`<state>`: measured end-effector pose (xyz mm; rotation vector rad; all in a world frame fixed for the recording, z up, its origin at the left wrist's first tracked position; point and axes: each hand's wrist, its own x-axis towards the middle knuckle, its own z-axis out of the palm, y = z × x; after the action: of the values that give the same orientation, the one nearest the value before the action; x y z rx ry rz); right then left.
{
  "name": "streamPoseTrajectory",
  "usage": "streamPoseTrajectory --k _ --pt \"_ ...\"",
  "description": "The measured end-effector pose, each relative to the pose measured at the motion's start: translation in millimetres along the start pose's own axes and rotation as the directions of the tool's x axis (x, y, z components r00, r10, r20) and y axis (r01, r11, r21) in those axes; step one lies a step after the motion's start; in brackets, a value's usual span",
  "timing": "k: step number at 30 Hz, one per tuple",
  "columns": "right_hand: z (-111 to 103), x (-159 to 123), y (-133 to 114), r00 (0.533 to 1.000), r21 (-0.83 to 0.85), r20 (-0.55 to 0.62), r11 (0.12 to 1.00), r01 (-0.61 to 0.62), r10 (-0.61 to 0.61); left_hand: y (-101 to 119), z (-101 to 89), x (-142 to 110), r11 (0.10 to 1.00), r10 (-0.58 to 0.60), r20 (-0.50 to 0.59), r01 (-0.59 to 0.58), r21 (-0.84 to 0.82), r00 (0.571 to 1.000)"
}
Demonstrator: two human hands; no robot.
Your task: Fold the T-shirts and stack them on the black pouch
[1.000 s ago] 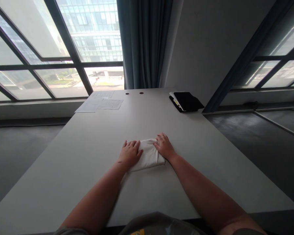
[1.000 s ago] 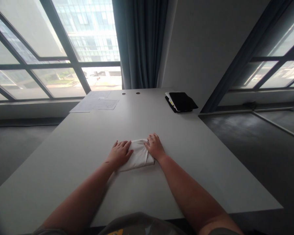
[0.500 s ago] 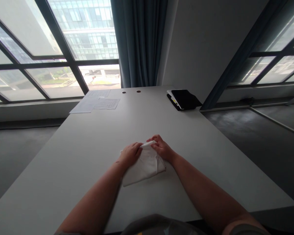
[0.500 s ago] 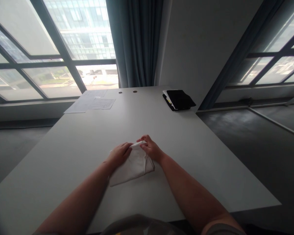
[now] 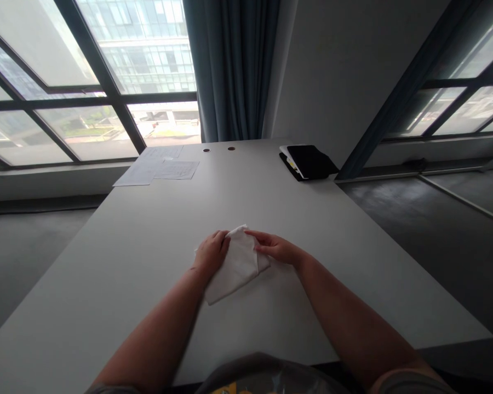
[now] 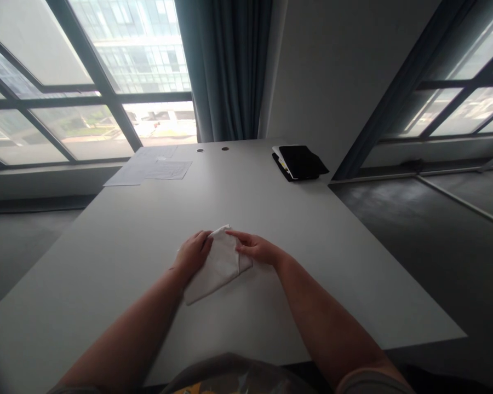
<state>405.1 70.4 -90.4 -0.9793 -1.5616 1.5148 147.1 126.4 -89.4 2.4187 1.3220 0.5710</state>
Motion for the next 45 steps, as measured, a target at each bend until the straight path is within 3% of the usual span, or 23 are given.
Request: streamPoseTrajectory --k 3,6,9,13,17,21,28,34,40,42,45 --pt "3.1 5.2 3.9 1.000 -0.168 -0.023 0.986 0.005 -0.009 -1.1 0.3 -0.6 1.000 0.007 -0.010 -0.007 -0.008 1.000" --pt "6.2 14.3 5.9 0.997 -0.399 -0.070 0.917 0.012 -0.043 -3.1 0.9 -0.5 0.998 0.061 -0.002 -0.061 -0.018 0.998" --pt "9.2 22.4 4.9 0.991 -0.474 -0.100 0.880 0.035 -0.093 -6.8 2.6 -0.1 0.998 0.067 -0.002 -0.067 -0.018 0.998" --pt "6.8 24.1 -1.3 0.981 -0.451 -0.142 0.891 0.056 -0.134 -15.1 7.2 -1.0 0.998 0.055 0.023 -0.055 0.037 0.998" --pt "-2.3 21.9 -10.1 0.988 -0.464 -0.109 0.885 0.048 -0.110 -20.1 10.3 -4.0 0.972 0.097 0.094 -0.115 0.204 0.991" --pt "-10.4 24.0 -19.0 0.988 -0.510 -0.119 0.860 0.026 -0.100 -20.1 7.8 -4.8 0.957 0.032 0.120 -0.065 0.282 0.992" --pt "-35.0 30.9 -51.5 0.991 -0.485 -0.134 0.870 -0.090 0.028 -26.9 8.2 3.0 0.959 -0.077 0.156 0.030 0.283 0.985" --pt "-51.0 25.6 -70.1 0.977 -0.235 0.003 0.950 -0.206 0.213 -26.6 11.4 5.6 0.959 -0.076 0.169 0.026 0.281 0.983" --pt "-66.4 16.5 -69.1 0.968 -0.027 0.063 0.970 -0.240 0.242 -34.3 13.7 4.6 0.959 -0.064 0.176 0.011 0.285 0.982" --pt "-75.2 15.6 -78.0 0.967 -0.039 0.065 0.969 -0.244 0.246 -36.6 15.6 4.1 0.955 -0.051 0.171 -0.003 0.297 0.984" --pt "-91.4 17.5 -105.5 0.956 -0.186 0.065 0.945 -0.269 0.285 -38.3 17.9 3.4 0.949 -0.037 0.167 -0.018 0.316 0.985"
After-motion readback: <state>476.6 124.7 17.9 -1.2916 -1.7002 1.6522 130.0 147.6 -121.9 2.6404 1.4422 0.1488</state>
